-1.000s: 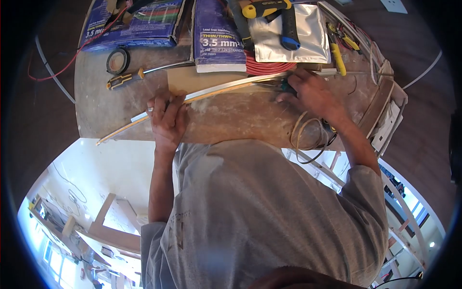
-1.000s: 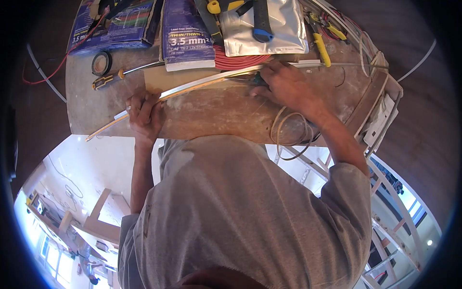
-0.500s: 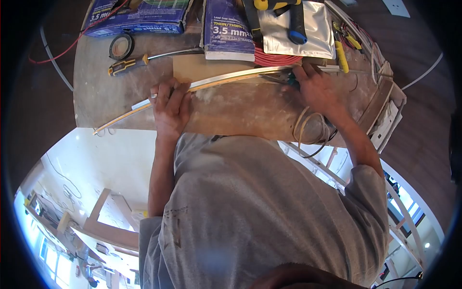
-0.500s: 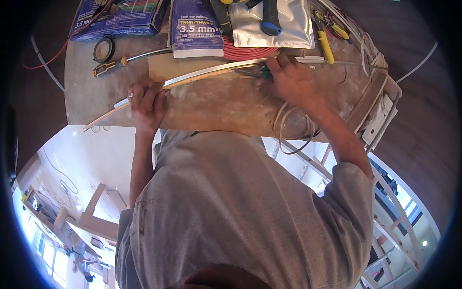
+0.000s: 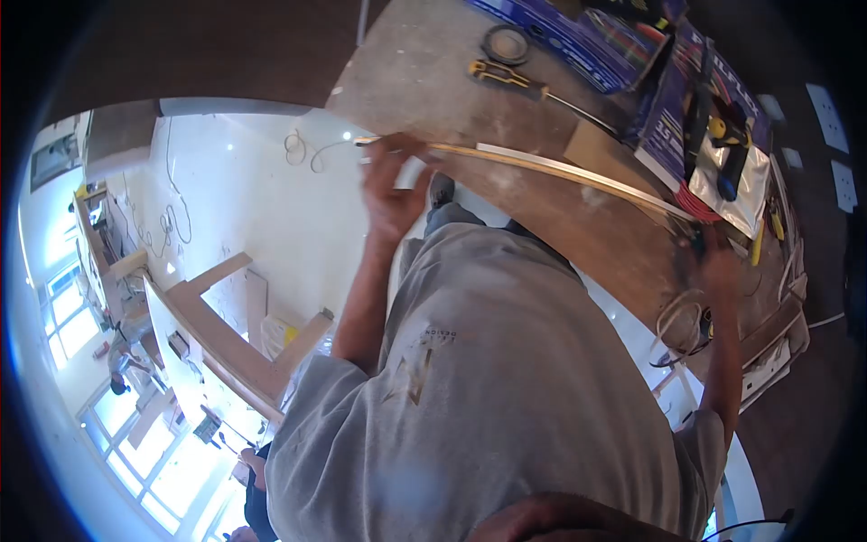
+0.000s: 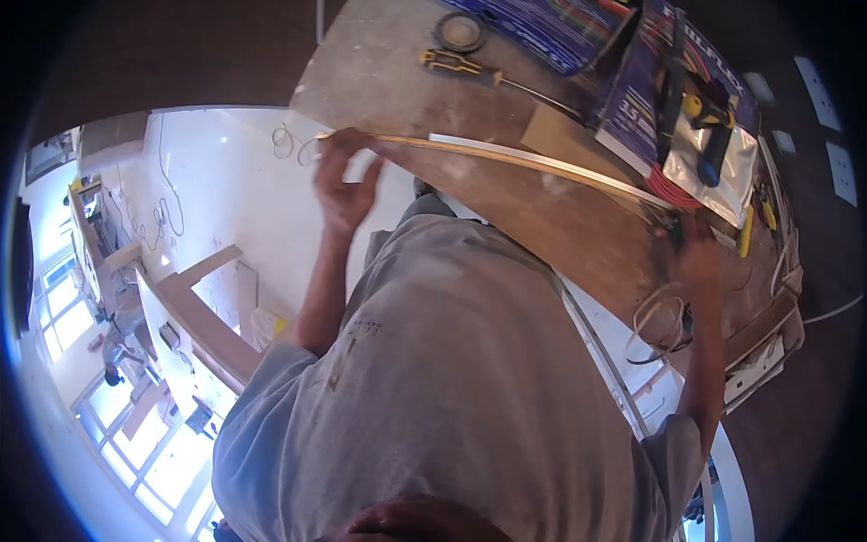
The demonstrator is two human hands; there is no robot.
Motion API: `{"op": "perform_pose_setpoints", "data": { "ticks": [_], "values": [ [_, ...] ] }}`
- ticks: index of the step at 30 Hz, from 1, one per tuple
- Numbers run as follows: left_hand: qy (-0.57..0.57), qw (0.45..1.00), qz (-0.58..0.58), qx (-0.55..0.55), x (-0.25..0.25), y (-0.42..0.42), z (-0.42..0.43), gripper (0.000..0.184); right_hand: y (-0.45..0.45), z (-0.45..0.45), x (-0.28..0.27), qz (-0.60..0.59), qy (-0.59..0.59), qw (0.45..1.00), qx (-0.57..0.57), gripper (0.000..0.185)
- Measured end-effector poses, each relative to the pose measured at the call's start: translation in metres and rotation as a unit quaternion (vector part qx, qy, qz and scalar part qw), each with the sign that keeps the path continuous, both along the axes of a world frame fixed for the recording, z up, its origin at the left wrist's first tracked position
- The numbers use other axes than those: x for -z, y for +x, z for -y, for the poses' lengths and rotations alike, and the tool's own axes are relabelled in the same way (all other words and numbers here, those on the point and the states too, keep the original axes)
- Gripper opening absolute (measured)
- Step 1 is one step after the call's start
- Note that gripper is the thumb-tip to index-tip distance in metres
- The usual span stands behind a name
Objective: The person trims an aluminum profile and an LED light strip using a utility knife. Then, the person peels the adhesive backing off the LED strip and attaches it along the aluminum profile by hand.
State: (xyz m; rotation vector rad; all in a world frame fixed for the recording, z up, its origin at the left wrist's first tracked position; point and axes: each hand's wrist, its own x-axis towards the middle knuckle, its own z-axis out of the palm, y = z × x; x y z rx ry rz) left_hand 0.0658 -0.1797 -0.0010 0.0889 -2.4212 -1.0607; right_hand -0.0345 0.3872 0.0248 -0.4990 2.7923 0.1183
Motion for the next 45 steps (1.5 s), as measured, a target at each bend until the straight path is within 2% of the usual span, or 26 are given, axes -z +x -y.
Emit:
{"op": "perform_pose_setpoints", "data": {
  "ticks": [2, 4, 6, 8, 10, 12, 16, 18, 22, 24, 28, 33, 37, 39, 45],
  "values": [
    [-0.054, 0.997, -0.018, -0.045, 0.012, 0.010, 0.065, 0.023, 0.001, -0.001, 0.003, -0.024, -0.024, 0.999, -0.017, 0.066],
    [0.014, 0.992, 0.057, -0.109, 0.012, 0.014, 0.097, 0.026, 0.000, 0.005, 0.000, -0.052, -0.044, 0.997, -0.035, 0.065],
    [0.060, 0.991, 0.076, -0.091, 0.014, 0.012, 0.117, 0.026, 0.000, 0.012, -0.007, -0.059, -0.069, 0.995, -0.043, 0.060],
    [0.121, 0.982, 0.144, 0.024, 0.020, 0.008, 0.132, 0.026, -0.001, 0.010, -0.008, -0.041, -0.062, 0.997, -0.029, 0.059],
    [0.105, 0.982, 0.145, 0.063, 0.024, 0.003, 0.141, 0.027, -0.003, 0.007, -0.007, -0.022, -0.053, 0.998, -0.011, 0.057],
    [0.102, 0.971, 0.193, 0.092, 0.024, -0.003, 0.146, 0.024, -0.004, 0.006, -0.007, -0.010, -0.045, 0.999, -0.015, 0.058],
    [0.098, 0.970, 0.163, 0.149, 0.019, -0.014, 0.150, 0.020, -0.003, 0.006, -0.008, -0.023, -0.063, 0.997, -0.038, 0.057],
    [0.066, 0.958, 0.211, 0.181, 0.019, -0.020, 0.157, 0.018, -0.004, 0.005, -0.008, -0.018, -0.052, 0.998, -0.034, 0.057],
    [0.061, 0.958, 0.190, 0.206, 0.010, -0.028, 0.156, 0.016, -0.005, 0.004, -0.007, -0.017, -0.077, 0.996, -0.045, 0.058],
    [0.034, 0.958, 0.182, 0.218, 0.005, -0.029, 0.153, 0.016, -0.003, 0.001, -0.005, -0.020, -0.060, 0.998, -0.028, 0.046],
    [-0.005, 0.950, 0.214, 0.226, 0.003, -0.031, 0.153, 0.015, -0.002, 0.001, -0.007, -0.026, -0.072, 0.996, -0.038, 0.051],
    [-0.084, 0.961, 0.111, 0.240, 0.002, -0.034, 0.151, 0.016, -0.005, 0.001, -0.006, -0.045, -0.074, 0.995, -0.058, 0.056],
    [-0.082, 0.965, 0.109, 0.226, 0.002, -0.031, 0.148, 0.015, -0.008, 0.001, -0.008, -0.013, -0.078, 0.996, -0.041, 0.055],
    [0.016, 0.960, 0.187, 0.210, 0.000, -0.030, 0.149, 0.014, -0.010, -0.001, -0.008, -0.001, -0.073, 0.997, -0.038, 0.054],
    [-0.020, 0.960, 0.190, 0.203, 0.000, -0.032, 0.152, 0.011, -0.013, -0.001, -0.009, -0.008, -0.046, 0.998, -0.050, 0.048]
  ]
}}
